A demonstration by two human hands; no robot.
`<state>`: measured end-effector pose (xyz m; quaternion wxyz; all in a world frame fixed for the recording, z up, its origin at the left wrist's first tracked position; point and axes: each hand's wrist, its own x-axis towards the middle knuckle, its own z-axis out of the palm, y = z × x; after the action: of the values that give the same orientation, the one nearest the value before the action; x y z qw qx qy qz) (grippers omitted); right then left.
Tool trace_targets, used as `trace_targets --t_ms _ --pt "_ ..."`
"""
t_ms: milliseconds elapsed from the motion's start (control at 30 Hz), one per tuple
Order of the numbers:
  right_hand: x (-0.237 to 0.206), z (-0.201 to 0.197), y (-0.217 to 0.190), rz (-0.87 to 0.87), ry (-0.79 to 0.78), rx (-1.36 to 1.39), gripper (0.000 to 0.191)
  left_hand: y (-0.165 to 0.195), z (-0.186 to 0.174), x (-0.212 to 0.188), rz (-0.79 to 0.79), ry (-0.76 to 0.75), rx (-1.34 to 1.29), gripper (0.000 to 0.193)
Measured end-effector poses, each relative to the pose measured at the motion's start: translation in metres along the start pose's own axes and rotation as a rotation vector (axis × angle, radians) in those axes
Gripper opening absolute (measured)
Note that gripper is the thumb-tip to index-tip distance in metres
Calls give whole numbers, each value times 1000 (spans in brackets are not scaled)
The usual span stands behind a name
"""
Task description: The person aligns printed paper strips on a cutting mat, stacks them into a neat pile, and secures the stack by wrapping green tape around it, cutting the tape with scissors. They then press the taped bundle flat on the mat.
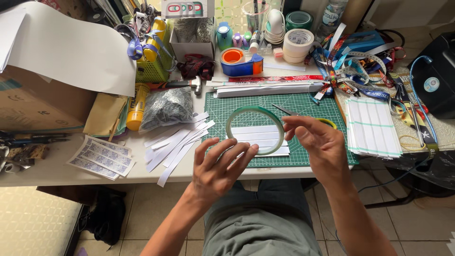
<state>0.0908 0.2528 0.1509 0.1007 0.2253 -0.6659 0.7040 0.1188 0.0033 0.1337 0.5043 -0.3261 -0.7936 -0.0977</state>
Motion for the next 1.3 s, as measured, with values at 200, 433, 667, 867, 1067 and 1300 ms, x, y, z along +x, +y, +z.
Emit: trace_targets --t_ms 200,433,667,867,1067,1300 --pt "-8 11 4 80 -52 121 38 14 7 1 -305 85 -332 30" --pt "-9 16 10 144 -88 127 33 24 13 -7 -448 91 -476 33" --pt "-9 23 15 193 -89 196 29 27 14 -14 -503 69 -522 37" --pt "-7 27 19 231 -78 204 28 31 16 -20 -531 61 -559 37" --pt "-4 29 16 272 -83 192 27 31 14 -24 -457 47 -428 34" --pt "-9 37 12 92 -59 -84 23 22 9 -36 -224 -57 14 38"
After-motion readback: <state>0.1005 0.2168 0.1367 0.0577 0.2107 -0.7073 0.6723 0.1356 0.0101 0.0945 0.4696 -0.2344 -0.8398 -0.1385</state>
